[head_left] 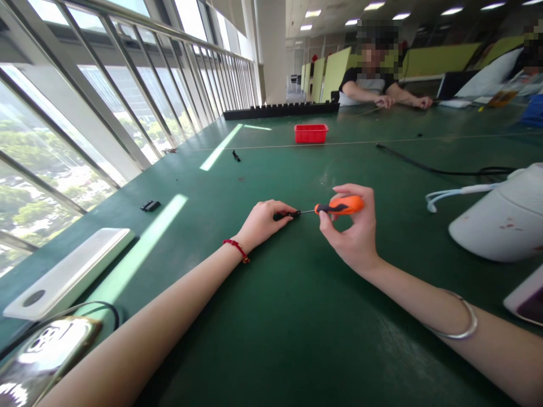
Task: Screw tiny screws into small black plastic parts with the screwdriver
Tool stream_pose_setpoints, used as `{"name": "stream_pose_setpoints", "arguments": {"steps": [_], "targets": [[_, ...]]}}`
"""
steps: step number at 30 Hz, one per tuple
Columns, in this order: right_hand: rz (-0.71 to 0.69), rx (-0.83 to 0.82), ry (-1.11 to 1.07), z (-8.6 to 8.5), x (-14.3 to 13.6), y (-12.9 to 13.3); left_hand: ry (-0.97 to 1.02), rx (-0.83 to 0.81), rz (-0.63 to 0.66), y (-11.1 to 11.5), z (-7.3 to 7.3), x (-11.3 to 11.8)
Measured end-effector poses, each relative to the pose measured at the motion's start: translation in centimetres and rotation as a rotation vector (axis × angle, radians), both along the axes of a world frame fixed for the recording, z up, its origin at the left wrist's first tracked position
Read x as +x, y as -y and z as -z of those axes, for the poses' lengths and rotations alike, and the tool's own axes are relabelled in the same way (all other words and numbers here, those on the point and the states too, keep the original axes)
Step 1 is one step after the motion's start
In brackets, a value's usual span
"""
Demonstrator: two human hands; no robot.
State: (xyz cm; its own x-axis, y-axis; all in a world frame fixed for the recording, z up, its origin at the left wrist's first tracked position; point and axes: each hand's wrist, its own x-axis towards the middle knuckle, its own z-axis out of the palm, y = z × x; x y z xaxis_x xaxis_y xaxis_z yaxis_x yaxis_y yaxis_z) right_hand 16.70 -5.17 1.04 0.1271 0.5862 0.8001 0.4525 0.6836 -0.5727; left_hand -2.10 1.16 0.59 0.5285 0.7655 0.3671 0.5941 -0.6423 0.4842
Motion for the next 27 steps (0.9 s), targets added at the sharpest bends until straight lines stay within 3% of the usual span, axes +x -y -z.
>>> {"name": "stream_pose_setpoints", "arguments": {"steps": [4,10,18,23,27], "targets": [[0.062,-0.032,0.082,0.08,0.08,0.02,-0.010,0.002,0.002,0.17,-0.10,0.02],[-0.021,-0.002,0.068,0.05,-0.23,0.27,-0.018,0.005,0.004,0.13,-0.07,-0.01],[-0.006,-0.074,0.108,0.01,-0.11,0.13,-0.028,0.007,0.021,0.15,-0.06,-0.01],[0.009,0.007,0.025,0.12,-0.14,0.02,-0.022,0.013,0.025,0.17,-0.09,-0.01],[0.007,-0.013,0.107,0.10,-0.06,0.07,-0.020,0.020,0.033,0.17,-0.14,0.01]]}}
